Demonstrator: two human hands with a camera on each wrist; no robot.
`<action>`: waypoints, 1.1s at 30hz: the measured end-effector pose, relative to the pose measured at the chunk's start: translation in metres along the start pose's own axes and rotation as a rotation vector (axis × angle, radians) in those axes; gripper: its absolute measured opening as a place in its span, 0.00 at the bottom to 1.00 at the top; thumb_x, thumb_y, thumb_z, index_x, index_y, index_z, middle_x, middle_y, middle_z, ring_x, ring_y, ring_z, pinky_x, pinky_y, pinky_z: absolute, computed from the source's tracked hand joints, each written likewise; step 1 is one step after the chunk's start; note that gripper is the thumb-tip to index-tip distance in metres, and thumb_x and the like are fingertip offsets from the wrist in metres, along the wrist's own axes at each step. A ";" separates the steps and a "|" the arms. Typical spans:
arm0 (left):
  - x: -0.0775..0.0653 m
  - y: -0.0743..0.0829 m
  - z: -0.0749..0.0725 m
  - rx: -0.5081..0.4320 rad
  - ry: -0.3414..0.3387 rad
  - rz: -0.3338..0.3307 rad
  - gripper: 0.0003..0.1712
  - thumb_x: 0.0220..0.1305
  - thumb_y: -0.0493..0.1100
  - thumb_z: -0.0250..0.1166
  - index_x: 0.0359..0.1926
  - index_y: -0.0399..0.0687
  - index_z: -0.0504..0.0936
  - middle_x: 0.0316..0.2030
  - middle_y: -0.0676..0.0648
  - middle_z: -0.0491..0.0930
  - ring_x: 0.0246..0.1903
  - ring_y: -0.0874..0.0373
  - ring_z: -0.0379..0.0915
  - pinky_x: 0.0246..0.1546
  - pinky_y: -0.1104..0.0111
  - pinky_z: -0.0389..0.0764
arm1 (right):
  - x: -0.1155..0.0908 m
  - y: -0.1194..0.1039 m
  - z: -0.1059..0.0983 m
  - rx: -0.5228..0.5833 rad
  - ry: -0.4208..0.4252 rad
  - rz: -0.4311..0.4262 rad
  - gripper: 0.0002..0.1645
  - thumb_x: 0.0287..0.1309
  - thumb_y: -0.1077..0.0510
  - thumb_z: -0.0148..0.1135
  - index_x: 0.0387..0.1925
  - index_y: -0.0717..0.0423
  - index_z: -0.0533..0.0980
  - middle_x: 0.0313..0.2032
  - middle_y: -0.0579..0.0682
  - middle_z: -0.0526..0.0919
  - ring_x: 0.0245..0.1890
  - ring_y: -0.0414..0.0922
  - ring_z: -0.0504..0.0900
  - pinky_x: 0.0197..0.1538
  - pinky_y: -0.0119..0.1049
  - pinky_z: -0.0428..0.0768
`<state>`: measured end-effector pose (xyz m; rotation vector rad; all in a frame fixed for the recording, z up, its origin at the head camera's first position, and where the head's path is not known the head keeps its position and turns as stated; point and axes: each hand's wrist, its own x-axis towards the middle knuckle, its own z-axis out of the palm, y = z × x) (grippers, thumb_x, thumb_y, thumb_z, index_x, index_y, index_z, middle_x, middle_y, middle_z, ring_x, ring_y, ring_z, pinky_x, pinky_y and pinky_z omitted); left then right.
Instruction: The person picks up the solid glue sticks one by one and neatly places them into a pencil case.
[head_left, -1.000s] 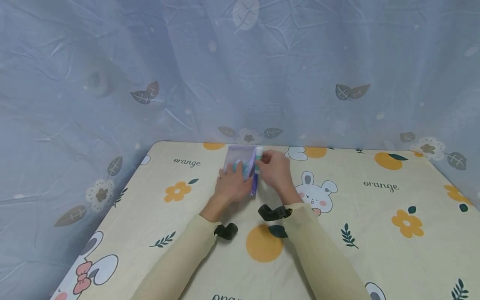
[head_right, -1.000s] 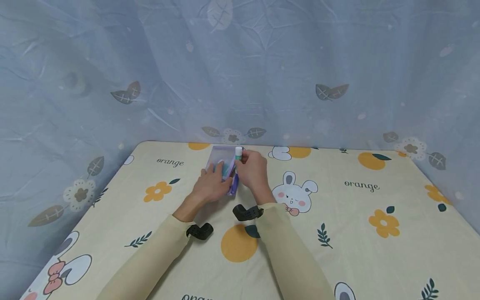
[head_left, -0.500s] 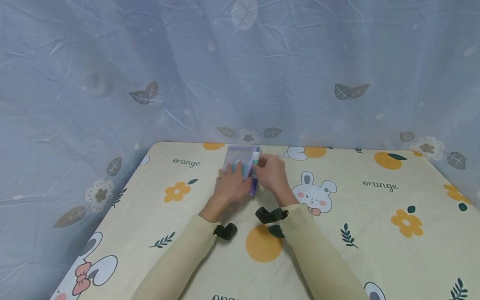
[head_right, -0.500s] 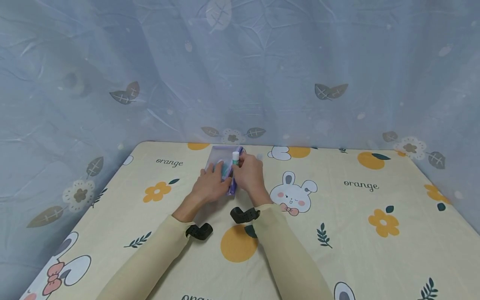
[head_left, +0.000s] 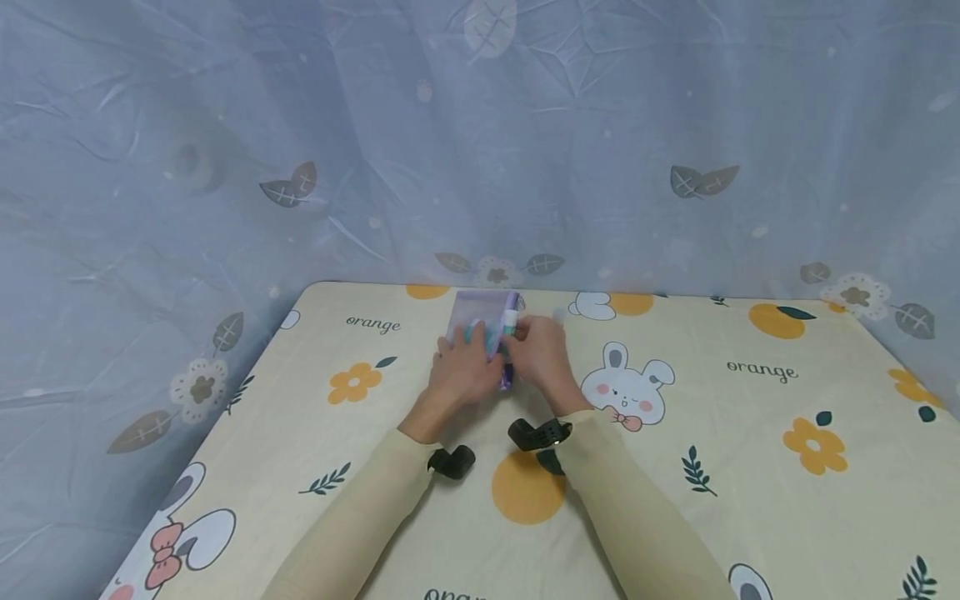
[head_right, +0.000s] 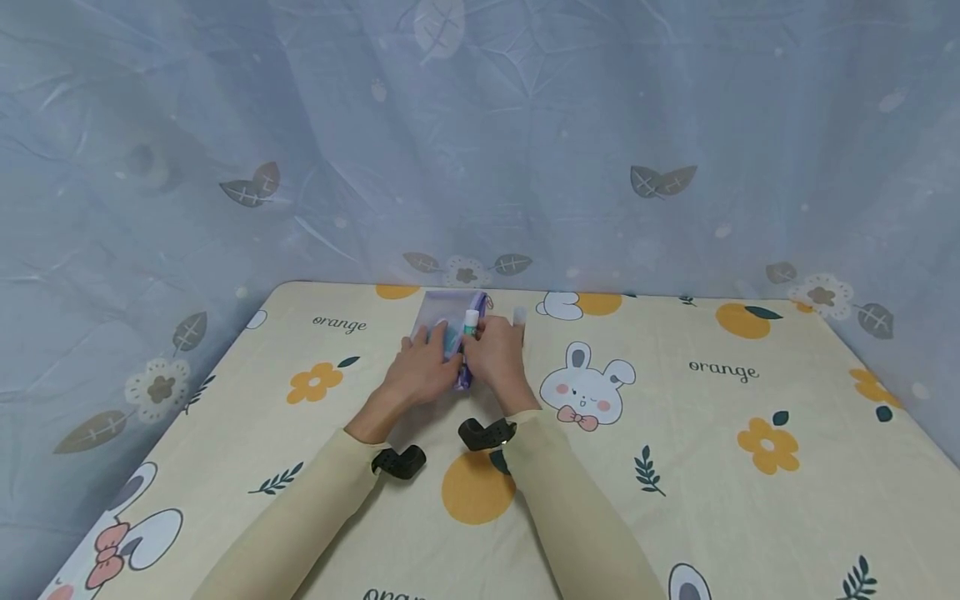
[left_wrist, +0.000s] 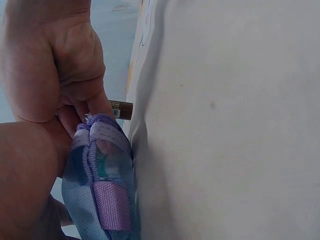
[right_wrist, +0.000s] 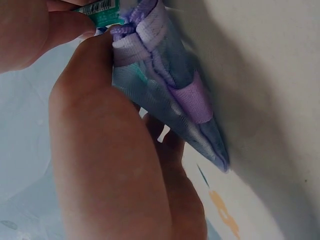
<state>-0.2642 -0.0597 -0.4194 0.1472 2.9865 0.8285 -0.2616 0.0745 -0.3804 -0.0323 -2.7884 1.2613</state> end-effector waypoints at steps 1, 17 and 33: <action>-0.001 0.001 -0.002 0.002 -0.002 -0.001 0.44 0.74 0.56 0.52 0.83 0.42 0.55 0.78 0.29 0.57 0.69 0.25 0.59 0.69 0.34 0.66 | 0.000 0.000 0.000 0.003 0.001 0.007 0.13 0.69 0.57 0.67 0.47 0.63 0.85 0.43 0.60 0.91 0.33 0.47 0.84 0.31 0.33 0.77; -0.008 0.007 -0.008 0.000 0.030 0.011 0.41 0.74 0.53 0.50 0.82 0.41 0.57 0.76 0.29 0.61 0.66 0.28 0.63 0.67 0.35 0.68 | 0.002 0.001 0.001 0.043 0.038 0.084 0.15 0.70 0.54 0.68 0.46 0.62 0.87 0.37 0.59 0.93 0.27 0.43 0.84 0.26 0.29 0.74; -0.020 0.020 -0.023 0.008 -0.012 -0.023 0.38 0.80 0.51 0.46 0.83 0.41 0.54 0.78 0.30 0.61 0.70 0.30 0.63 0.71 0.38 0.68 | 0.002 0.008 0.009 0.109 0.022 0.117 0.21 0.71 0.51 0.68 0.58 0.59 0.85 0.42 0.58 0.93 0.33 0.46 0.89 0.31 0.31 0.79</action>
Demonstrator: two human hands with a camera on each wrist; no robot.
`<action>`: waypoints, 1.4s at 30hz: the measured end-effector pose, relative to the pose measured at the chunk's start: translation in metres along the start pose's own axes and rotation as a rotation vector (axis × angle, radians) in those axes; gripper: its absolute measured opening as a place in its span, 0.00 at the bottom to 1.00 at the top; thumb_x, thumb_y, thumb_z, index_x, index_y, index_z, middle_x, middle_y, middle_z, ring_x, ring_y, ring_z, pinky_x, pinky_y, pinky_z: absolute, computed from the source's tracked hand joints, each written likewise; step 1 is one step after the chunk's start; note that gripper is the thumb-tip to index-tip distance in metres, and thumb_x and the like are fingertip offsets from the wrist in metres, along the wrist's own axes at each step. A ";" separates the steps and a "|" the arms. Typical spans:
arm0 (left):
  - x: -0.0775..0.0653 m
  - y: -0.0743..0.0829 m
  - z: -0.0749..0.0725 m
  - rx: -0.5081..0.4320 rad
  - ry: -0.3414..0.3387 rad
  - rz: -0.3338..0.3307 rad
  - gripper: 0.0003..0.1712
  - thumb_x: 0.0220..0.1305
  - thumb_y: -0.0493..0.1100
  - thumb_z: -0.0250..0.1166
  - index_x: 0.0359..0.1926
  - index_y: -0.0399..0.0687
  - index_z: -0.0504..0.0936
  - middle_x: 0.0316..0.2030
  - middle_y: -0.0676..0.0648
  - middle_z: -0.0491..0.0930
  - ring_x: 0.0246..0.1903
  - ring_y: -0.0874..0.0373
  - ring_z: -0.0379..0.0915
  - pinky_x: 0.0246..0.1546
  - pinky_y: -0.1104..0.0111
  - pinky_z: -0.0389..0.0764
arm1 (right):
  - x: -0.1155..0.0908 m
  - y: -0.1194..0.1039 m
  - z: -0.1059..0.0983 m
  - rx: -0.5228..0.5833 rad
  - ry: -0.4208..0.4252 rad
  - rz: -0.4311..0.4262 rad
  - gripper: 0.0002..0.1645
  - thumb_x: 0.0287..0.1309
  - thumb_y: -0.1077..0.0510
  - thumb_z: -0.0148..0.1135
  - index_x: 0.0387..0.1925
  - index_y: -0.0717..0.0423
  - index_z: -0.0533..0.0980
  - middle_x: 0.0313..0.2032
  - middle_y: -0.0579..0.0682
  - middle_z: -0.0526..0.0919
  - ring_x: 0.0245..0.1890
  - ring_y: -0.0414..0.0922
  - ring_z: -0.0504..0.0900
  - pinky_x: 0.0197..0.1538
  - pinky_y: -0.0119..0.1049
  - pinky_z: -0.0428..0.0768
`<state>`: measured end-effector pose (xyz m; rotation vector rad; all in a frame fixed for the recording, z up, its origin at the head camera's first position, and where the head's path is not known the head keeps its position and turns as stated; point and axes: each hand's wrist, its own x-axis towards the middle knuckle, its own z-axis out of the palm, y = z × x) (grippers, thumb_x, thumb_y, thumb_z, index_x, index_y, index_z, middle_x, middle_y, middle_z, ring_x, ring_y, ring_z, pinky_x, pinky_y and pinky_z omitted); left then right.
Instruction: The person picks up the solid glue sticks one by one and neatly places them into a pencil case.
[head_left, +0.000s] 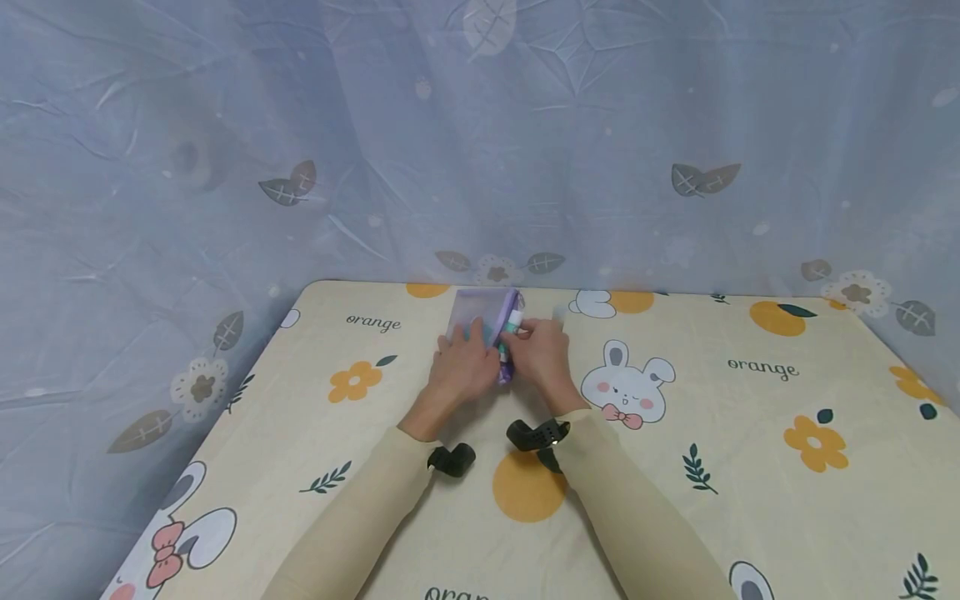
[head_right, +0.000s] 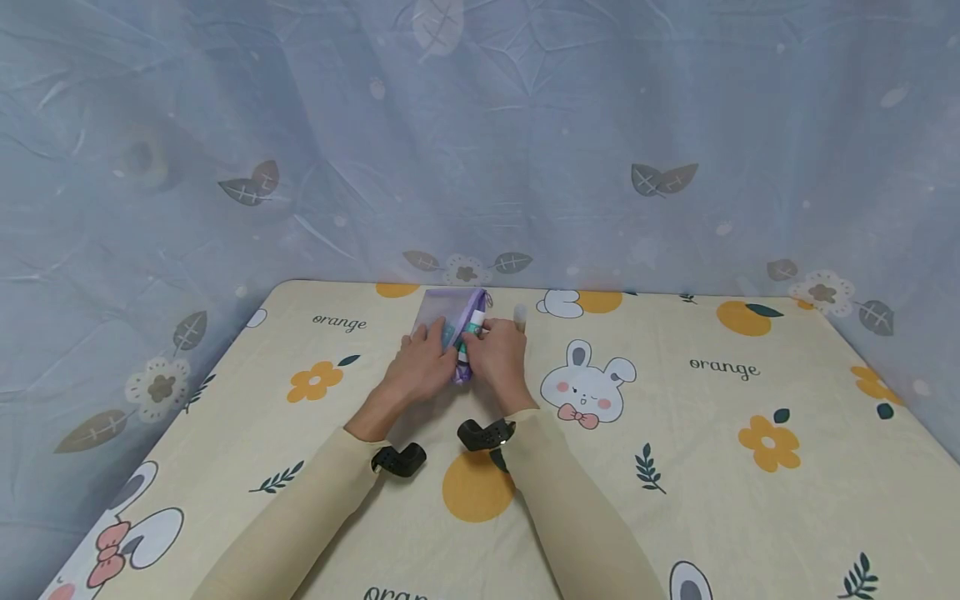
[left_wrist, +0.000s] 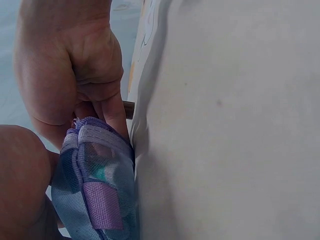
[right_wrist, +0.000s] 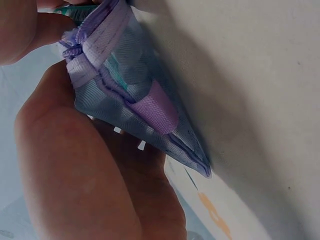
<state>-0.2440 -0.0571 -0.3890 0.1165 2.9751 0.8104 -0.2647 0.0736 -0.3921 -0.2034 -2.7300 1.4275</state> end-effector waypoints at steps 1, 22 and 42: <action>0.000 0.000 0.000 0.000 0.000 0.000 0.38 0.80 0.52 0.46 0.83 0.41 0.54 0.78 0.30 0.61 0.70 0.29 0.63 0.71 0.38 0.68 | 0.000 0.001 0.000 -0.008 0.002 -0.007 0.21 0.71 0.51 0.68 0.59 0.59 0.85 0.43 0.58 0.93 0.35 0.47 0.90 0.33 0.32 0.81; 0.000 -0.001 0.001 -0.005 -0.001 -0.002 0.39 0.82 0.58 0.44 0.84 0.43 0.55 0.82 0.30 0.54 0.75 0.26 0.57 0.74 0.37 0.64 | 0.000 0.001 0.006 0.058 -0.007 -0.011 0.18 0.68 0.61 0.67 0.57 0.59 0.86 0.53 0.58 0.91 0.52 0.53 0.91 0.55 0.46 0.87; -0.001 0.001 -0.002 -0.012 -0.031 -0.009 0.39 0.83 0.58 0.43 0.85 0.45 0.53 0.83 0.30 0.49 0.77 0.27 0.53 0.75 0.37 0.61 | -0.003 -0.003 0.003 -0.004 0.026 0.021 0.13 0.68 0.60 0.65 0.52 0.58 0.86 0.51 0.58 0.90 0.47 0.52 0.90 0.48 0.43 0.88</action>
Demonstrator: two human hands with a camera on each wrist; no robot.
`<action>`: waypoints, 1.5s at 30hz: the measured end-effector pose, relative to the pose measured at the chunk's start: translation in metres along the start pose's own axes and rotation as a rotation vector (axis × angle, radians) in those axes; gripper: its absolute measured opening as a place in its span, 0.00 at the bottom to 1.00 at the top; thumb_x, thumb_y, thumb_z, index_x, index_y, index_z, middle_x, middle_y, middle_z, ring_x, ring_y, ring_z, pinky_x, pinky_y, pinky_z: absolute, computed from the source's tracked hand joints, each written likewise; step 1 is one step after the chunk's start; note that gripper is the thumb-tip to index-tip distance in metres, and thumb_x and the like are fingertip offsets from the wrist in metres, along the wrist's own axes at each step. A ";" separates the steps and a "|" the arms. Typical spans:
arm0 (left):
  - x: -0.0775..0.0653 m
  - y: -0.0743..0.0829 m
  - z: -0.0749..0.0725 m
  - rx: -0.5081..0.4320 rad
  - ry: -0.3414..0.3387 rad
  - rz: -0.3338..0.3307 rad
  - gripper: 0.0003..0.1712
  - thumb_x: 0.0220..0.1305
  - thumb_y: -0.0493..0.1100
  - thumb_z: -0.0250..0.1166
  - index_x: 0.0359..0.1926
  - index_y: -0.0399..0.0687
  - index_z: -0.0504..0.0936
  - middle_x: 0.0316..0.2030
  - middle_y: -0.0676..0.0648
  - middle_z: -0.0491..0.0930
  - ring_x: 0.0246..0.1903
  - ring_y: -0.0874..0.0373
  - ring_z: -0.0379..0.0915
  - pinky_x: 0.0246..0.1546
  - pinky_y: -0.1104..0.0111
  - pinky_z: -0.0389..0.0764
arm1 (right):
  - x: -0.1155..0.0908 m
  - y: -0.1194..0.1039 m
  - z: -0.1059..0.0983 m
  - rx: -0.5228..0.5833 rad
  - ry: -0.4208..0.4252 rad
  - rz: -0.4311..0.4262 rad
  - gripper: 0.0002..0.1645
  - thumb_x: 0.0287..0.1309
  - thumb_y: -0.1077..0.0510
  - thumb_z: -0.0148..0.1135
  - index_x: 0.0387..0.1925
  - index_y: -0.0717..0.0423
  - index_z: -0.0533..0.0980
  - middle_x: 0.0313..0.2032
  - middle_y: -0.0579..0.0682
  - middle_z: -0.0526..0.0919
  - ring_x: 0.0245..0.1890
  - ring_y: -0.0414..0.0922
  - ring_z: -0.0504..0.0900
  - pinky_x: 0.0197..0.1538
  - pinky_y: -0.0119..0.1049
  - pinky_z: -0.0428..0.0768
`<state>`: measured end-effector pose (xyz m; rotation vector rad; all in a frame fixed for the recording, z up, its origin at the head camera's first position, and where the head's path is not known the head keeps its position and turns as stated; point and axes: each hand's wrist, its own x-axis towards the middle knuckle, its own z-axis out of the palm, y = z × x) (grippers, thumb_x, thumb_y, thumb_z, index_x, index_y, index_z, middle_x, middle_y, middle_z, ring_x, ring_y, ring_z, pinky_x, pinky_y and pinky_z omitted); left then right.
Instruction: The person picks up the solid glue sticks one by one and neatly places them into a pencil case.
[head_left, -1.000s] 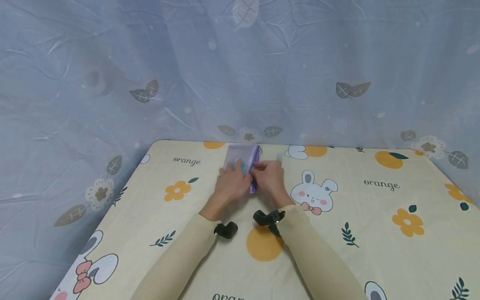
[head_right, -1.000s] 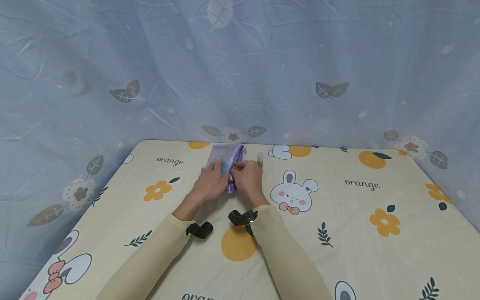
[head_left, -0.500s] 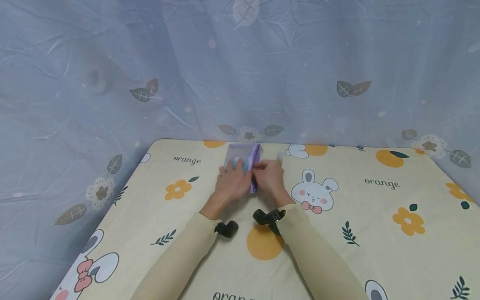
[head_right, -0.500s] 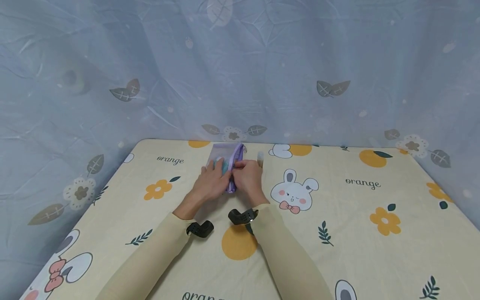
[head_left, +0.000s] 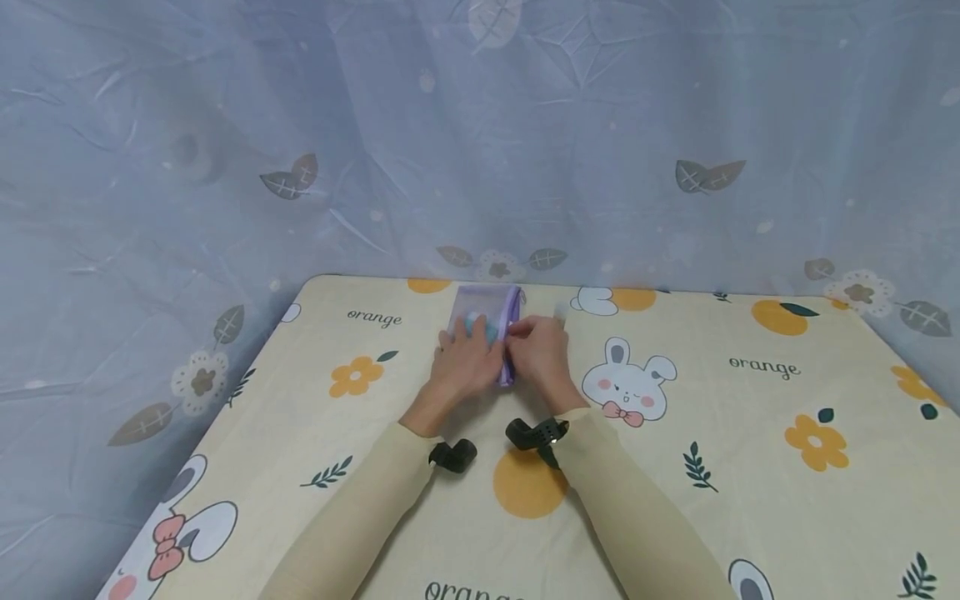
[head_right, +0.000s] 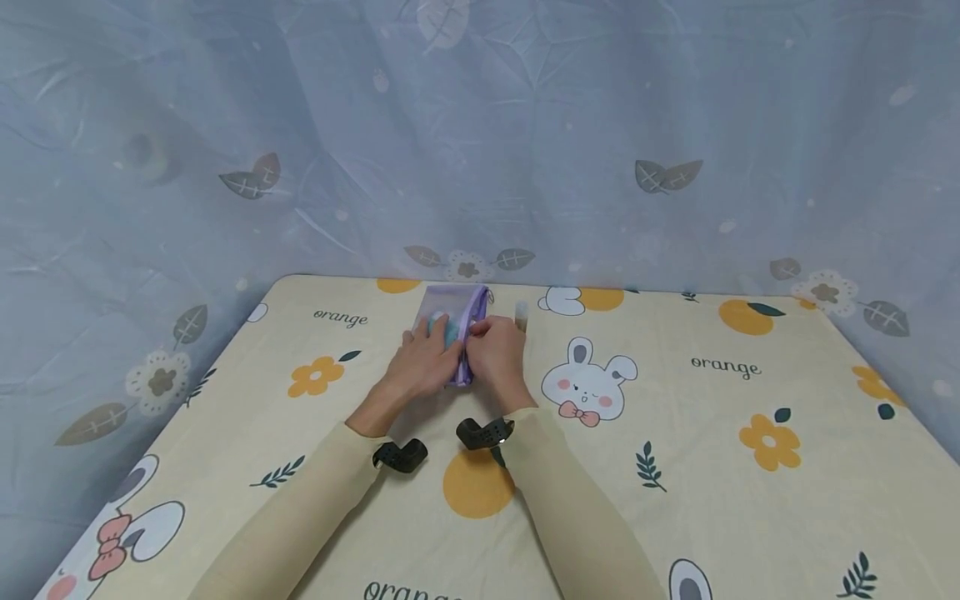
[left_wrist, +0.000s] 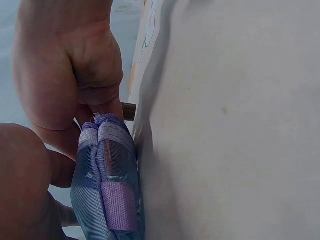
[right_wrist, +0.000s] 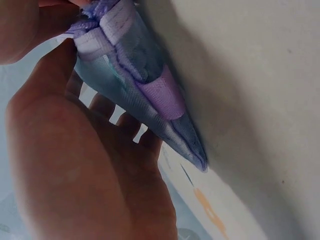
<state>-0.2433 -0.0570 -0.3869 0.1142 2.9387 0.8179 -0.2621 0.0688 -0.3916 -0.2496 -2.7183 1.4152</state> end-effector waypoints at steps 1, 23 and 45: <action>0.000 0.000 0.000 0.001 -0.002 0.000 0.39 0.83 0.58 0.43 0.85 0.45 0.53 0.83 0.31 0.49 0.77 0.27 0.53 0.75 0.37 0.61 | 0.000 0.000 0.000 -0.007 0.005 -0.005 0.14 0.68 0.60 0.65 0.52 0.58 0.86 0.51 0.58 0.90 0.46 0.52 0.90 0.48 0.43 0.88; 0.004 -0.001 0.001 0.003 0.002 0.003 0.39 0.83 0.59 0.41 0.84 0.44 0.53 0.82 0.31 0.50 0.76 0.27 0.55 0.73 0.36 0.63 | -0.001 -0.016 -0.017 0.046 0.052 -0.154 0.20 0.68 0.55 0.66 0.59 0.56 0.83 0.56 0.58 0.88 0.59 0.55 0.86 0.63 0.49 0.83; 0.002 -0.003 0.000 0.009 -0.015 0.000 0.40 0.82 0.59 0.44 0.85 0.45 0.52 0.84 0.33 0.47 0.78 0.27 0.52 0.75 0.36 0.61 | 0.005 -0.019 -0.051 0.231 -0.007 -0.322 0.27 0.71 0.48 0.67 0.66 0.52 0.80 0.64 0.54 0.86 0.64 0.52 0.85 0.67 0.48 0.81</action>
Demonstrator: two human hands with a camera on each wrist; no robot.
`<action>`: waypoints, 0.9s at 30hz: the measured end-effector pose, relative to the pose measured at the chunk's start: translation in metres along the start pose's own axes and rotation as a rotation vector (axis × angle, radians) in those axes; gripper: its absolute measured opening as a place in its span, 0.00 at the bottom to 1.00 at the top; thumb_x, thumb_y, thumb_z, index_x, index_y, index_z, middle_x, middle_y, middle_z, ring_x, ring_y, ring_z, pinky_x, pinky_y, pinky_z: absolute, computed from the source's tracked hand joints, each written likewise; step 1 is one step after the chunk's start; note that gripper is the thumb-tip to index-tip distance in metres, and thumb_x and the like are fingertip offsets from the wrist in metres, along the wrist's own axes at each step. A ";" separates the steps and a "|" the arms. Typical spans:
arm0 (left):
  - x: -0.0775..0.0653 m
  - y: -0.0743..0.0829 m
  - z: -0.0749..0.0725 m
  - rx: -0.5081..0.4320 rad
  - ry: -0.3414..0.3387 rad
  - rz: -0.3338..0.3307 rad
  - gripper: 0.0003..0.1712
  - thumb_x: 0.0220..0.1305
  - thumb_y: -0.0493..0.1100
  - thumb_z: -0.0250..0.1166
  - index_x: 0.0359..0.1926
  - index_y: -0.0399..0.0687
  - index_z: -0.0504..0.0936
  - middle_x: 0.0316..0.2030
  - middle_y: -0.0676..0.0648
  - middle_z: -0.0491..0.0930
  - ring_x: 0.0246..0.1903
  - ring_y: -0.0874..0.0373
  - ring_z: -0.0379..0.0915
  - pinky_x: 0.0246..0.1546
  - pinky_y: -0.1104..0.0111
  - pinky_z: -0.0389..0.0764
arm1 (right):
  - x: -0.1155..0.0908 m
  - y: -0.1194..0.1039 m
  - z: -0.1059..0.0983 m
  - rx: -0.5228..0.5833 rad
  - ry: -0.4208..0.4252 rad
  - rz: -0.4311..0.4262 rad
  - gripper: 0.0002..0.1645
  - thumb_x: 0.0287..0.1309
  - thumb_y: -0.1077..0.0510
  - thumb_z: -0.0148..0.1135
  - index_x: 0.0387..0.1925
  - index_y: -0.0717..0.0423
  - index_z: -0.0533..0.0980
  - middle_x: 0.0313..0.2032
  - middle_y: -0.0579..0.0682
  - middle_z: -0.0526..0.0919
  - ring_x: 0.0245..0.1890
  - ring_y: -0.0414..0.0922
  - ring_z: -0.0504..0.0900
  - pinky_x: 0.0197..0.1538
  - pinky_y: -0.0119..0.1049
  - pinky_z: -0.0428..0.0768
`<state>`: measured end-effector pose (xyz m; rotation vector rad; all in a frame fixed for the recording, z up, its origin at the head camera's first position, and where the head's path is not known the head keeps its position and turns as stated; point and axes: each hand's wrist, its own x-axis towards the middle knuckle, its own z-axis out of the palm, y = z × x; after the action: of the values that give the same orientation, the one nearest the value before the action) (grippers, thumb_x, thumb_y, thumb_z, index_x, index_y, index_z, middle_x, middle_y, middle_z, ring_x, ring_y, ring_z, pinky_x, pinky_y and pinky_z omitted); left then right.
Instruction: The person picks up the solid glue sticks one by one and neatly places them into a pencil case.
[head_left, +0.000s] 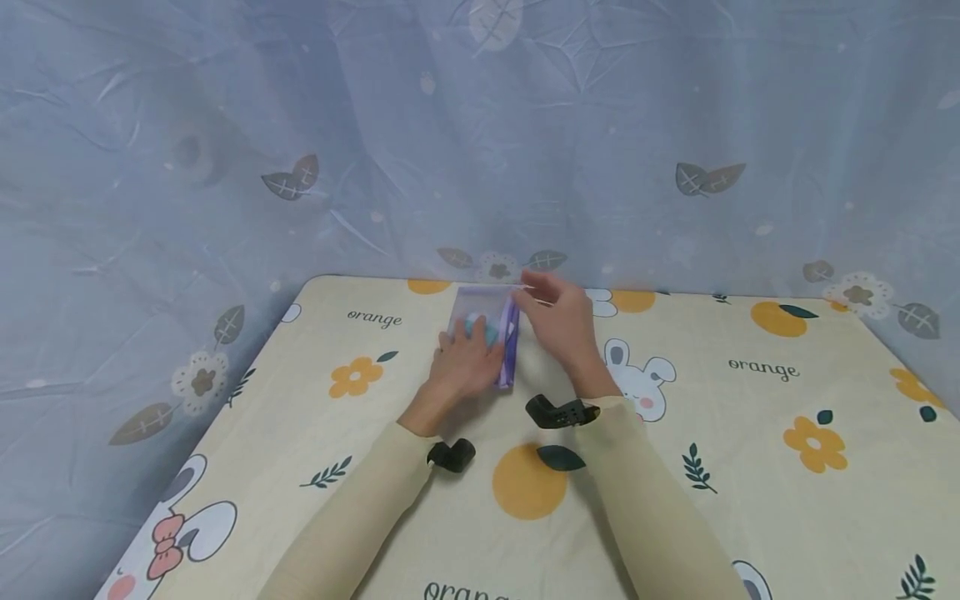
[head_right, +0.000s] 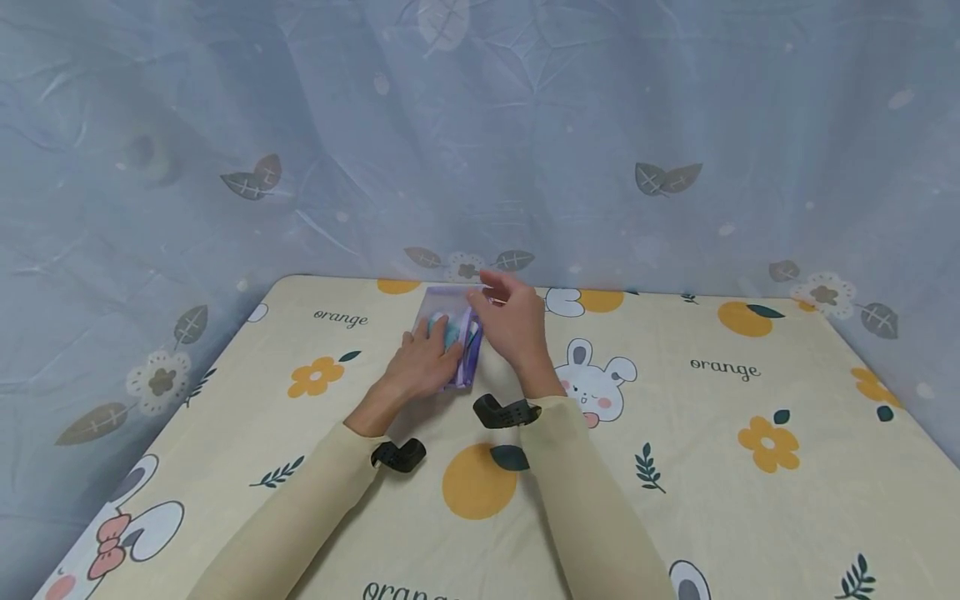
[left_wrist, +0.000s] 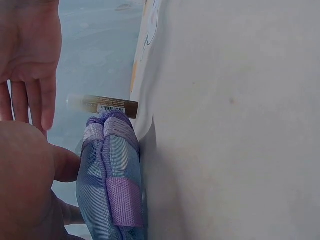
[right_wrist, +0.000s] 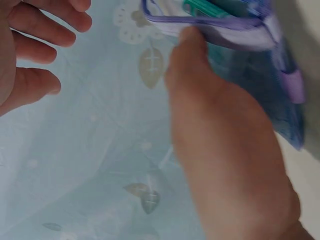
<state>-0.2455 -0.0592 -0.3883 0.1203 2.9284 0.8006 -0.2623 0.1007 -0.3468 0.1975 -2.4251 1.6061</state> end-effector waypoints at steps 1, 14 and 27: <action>0.000 0.000 0.000 0.000 -0.001 0.000 0.40 0.82 0.59 0.44 0.85 0.45 0.51 0.84 0.33 0.47 0.78 0.28 0.52 0.75 0.36 0.61 | 0.001 0.000 -0.002 0.001 -0.003 -0.001 0.27 0.71 0.48 0.67 0.67 0.52 0.80 0.65 0.54 0.85 0.64 0.52 0.85 0.67 0.49 0.81; -0.001 0.002 -0.002 -0.002 -0.015 -0.002 0.40 0.82 0.59 0.43 0.85 0.45 0.51 0.84 0.33 0.46 0.79 0.28 0.50 0.77 0.37 0.59 | 0.004 0.001 -0.026 0.040 0.002 0.029 0.27 0.72 0.49 0.67 0.68 0.50 0.79 0.66 0.52 0.85 0.67 0.50 0.82 0.71 0.49 0.78; -0.002 0.001 -0.001 -0.010 -0.015 0.001 0.40 0.82 0.58 0.44 0.85 0.44 0.50 0.84 0.32 0.45 0.80 0.26 0.48 0.78 0.36 0.57 | 0.009 0.010 -0.044 0.092 0.038 0.089 0.29 0.71 0.50 0.69 0.70 0.52 0.77 0.68 0.51 0.83 0.70 0.49 0.80 0.72 0.48 0.76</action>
<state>-0.2433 -0.0588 -0.3865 0.1269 2.9096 0.8113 -0.2681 0.1456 -0.3370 0.0742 -2.3646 1.7445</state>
